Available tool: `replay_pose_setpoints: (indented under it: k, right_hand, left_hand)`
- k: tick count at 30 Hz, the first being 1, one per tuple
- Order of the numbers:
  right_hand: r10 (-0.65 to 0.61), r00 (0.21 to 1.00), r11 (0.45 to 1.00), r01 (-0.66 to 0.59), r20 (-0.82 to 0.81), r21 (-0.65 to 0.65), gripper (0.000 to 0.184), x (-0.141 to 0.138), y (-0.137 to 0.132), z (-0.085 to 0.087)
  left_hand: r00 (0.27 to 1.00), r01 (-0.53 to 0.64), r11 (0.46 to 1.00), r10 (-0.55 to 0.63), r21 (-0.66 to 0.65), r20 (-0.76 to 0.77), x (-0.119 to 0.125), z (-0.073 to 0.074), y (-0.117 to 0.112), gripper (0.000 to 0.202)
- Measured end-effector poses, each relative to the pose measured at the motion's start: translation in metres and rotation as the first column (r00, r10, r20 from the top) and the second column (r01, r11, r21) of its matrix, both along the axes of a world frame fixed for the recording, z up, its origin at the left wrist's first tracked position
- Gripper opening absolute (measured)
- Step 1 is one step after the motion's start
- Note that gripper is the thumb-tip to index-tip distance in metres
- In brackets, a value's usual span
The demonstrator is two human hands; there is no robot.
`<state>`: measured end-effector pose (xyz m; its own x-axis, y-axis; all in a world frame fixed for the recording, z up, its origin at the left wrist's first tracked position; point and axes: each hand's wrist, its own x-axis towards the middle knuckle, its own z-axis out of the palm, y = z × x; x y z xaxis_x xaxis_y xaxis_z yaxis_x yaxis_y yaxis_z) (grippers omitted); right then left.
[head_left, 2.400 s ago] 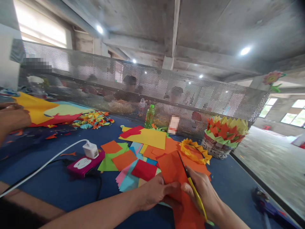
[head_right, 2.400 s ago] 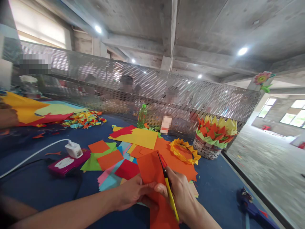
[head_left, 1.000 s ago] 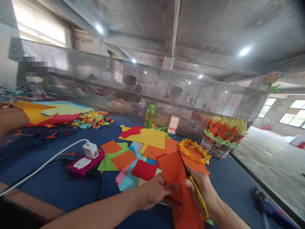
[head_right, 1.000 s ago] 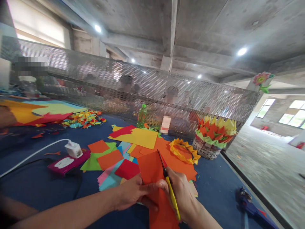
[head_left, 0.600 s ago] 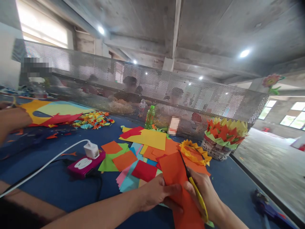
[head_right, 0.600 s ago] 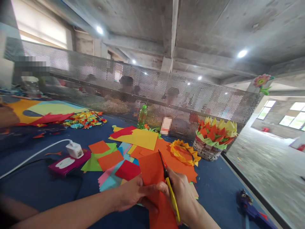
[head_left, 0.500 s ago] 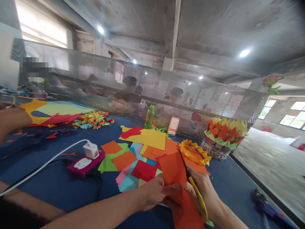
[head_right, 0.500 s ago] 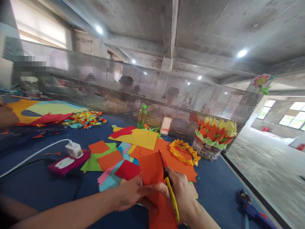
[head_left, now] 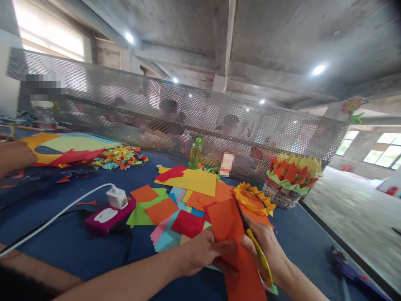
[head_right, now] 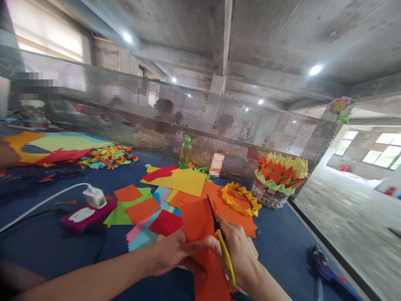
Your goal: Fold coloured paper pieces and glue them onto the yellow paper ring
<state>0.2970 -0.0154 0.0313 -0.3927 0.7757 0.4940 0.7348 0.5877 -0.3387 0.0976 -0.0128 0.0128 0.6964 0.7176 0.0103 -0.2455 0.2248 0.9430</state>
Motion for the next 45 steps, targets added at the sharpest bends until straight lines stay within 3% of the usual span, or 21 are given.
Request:
replay_pose_setpoints:
  k: [9, 15, 33, 36, 40, 45]
  right_hand:
    - [0.027, 1.0, 0.997, -0.027, 0.003, -0.072, 0.061, 0.002, 0.003, 0.004]
    - [0.018, 1.0, 0.995, -0.02, -0.022, -0.096, 0.063, 0.001, 0.001, 0.008]
    - [-0.016, 0.999, 0.997, 0.013, -0.041, -0.072, 0.064, 0.0, 0.001, 0.007]
    - [-0.071, 0.997, 0.995, 0.069, -0.019, -0.069, 0.067, 0.0, 0.001, 0.011]
    - [-0.252, 0.966, 0.963, 0.256, 0.06, -0.078, 0.067, 0.011, 0.005, 0.025]
    - [-0.406, 0.855, 0.873, 0.468, 0.322, -0.14, 0.058, 0.051, 0.023, 0.037]
  left_hand:
    - [1.0, -0.004, 1.0, 0.004, 0.03, -0.016, -0.003, 0.001, 0.001, 0.062]
    - [1.0, -0.003, 1.0, 0.003, 0.01, -0.022, -0.003, -0.002, 0.001, 0.071]
    - [0.999, -0.032, 0.998, 0.032, -0.052, -0.013, -0.002, -0.002, -0.001, 0.068]
    - [0.999, -0.03, 0.998, 0.031, -0.061, 0.013, -0.002, -0.005, 0.0, 0.067]
    - [0.996, -0.054, 0.996, 0.059, -0.074, 0.062, -0.007, -0.001, 0.006, 0.056]
    - [0.936, -0.277, 0.955, 0.294, -0.109, 0.194, -0.027, 0.02, 0.029, 0.035]
